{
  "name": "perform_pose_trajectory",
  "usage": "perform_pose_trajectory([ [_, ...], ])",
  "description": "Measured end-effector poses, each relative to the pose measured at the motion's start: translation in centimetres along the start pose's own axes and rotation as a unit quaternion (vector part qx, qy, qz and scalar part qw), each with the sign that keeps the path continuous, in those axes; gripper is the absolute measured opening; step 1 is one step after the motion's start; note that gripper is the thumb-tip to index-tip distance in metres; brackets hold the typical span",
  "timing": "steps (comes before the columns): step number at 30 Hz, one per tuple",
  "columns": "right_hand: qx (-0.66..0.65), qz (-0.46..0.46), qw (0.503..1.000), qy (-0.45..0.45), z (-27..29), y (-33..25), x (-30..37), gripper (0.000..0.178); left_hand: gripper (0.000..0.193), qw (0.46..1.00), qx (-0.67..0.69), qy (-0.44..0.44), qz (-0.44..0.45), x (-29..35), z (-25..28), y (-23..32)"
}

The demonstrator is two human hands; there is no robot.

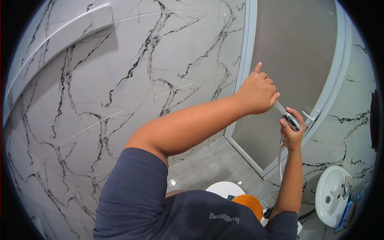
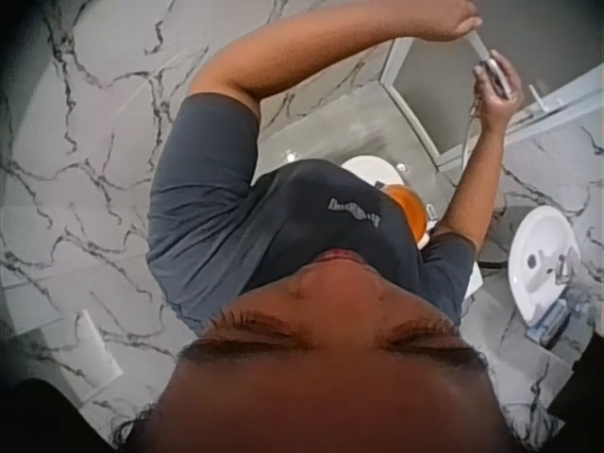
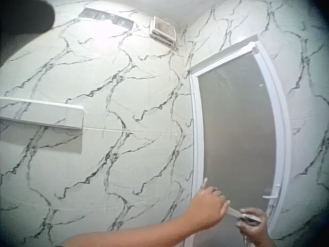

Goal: Cleaning bathroom wall and floor tiles using a brush, sponge, and water.

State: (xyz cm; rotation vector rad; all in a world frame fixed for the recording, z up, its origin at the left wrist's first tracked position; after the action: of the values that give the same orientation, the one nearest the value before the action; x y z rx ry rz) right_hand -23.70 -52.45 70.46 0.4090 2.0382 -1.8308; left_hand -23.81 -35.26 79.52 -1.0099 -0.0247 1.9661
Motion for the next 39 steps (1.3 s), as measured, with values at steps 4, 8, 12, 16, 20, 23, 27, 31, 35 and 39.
perform_pose_trajectory([
  [4,-0.022,0.002,0.998,-0.064,-1.2,1.5,0.4,0.042,0.028,1.0,-0.012,-0.025,0.007,2.6,1.9,0.7],
  [8,-0.087,-0.041,0.986,-0.136,-2.5,3.0,0.9,0.042,0.029,0.998,-0.032,-0.06,0.011,4.5,2.8,1.3],
  [12,-0.076,-0.06,0.985,-0.14,-4.0,4.4,1.9,0.041,0.029,0.995,-0.011,-0.087,0.037,6.3,2.9,1.5],
  [16,-0.007,-0.081,0.995,-0.062,-3.6,5.4,1.3,0.038,0.033,0.992,0.003,-0.109,0.069,8.2,1.5,1.5],
  [20,0.0,-0.062,0.996,0.059,-0.6,4.7,-0.5,0.036,0.041,0.992,-0.028,-0.089,0.082,10.2,-0.3,0.6],
  [23,0.042,-0.072,0.994,0.067,-0.7,4.9,0.0,0.035,0.045,0.989,-0.023,-0.091,0.119,11.9,-1.7,-1.1],
  [27,0.121,-0.075,0.984,-0.104,-5.4,8.2,3.6,0.033,0.046,0.984,-0.01,-0.068,0.163,14.7,-2.9,-3.3],
  [31,0.138,-0.111,0.978,-0.11,-5.3,11.8,3.1,0.032,0.047,0.975,-0.006,-0.103,0.195,18.4,-4.1,-5.0],
  [35,0.063,-0.201,0.969,0.132,-1.8,14.0,1.6,0.03,0.047,0.97,-0.016,-0.128,0.205,21.8,-5.5,-6.3],
  [39,0.13,-0.172,0.971,-0.099,-6.9,16.9,4.5,0.033,0.049,0.964,-0.008,-0.165,0.211,24.0,-7.8,-7.2],
])
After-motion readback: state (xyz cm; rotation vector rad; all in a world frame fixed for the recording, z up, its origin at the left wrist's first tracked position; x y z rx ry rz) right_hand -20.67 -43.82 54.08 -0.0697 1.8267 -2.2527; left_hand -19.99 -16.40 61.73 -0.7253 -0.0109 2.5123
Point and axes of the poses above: each hand's wrist, its own x-axis away from the middle knuckle, its own z-axis out of the back of the hand, y = z × x, the point moved 5 cm from there along -x, towards the middle knuckle, and after that the axes turned 14 degrees about -z, right-handed, at the moved point
